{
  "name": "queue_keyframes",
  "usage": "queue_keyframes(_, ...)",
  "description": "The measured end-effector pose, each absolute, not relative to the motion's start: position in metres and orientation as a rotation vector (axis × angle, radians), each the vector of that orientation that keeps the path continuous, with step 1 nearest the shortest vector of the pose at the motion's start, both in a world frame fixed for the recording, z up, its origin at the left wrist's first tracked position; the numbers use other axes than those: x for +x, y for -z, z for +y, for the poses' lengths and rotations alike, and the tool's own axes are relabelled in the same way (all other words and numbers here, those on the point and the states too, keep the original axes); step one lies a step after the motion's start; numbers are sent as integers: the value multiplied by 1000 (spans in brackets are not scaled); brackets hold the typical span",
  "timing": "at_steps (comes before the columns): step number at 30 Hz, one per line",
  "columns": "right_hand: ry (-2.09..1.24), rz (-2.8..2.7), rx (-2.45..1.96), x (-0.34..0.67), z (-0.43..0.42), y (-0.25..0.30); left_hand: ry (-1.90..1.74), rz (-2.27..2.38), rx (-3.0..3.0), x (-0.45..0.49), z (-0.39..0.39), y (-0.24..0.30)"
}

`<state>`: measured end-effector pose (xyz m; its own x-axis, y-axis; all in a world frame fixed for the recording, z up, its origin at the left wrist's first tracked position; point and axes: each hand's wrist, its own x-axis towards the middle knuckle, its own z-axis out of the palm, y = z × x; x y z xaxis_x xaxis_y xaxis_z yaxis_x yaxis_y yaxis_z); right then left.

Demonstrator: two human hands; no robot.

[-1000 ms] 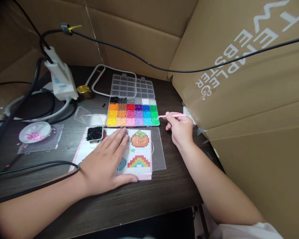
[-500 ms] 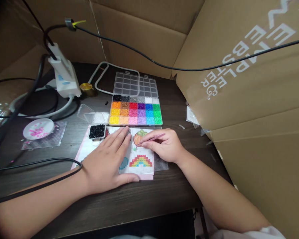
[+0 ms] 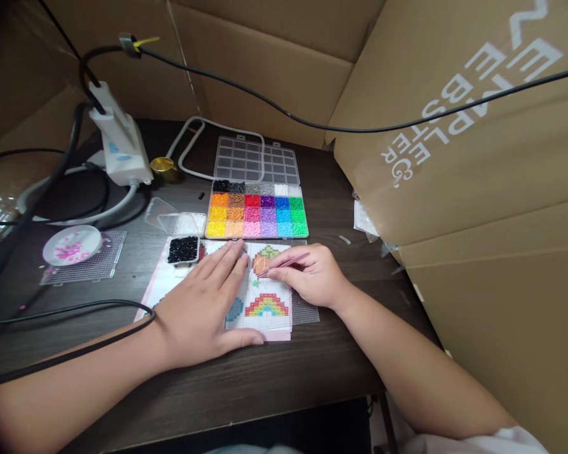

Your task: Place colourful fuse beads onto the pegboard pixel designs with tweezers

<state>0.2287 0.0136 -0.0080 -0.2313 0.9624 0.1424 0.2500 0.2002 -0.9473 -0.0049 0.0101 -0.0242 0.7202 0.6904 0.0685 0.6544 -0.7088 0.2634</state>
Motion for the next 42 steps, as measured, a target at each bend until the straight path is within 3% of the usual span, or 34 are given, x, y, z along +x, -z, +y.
queue_keyframes(15,-1213,-1496,-1218,229,14,6,-194,1088,2694,-4,10,21)
queue_keyframes(42,-1155,-1610,-1211,230,15,5,-170,1099,2703,-3,10,21)
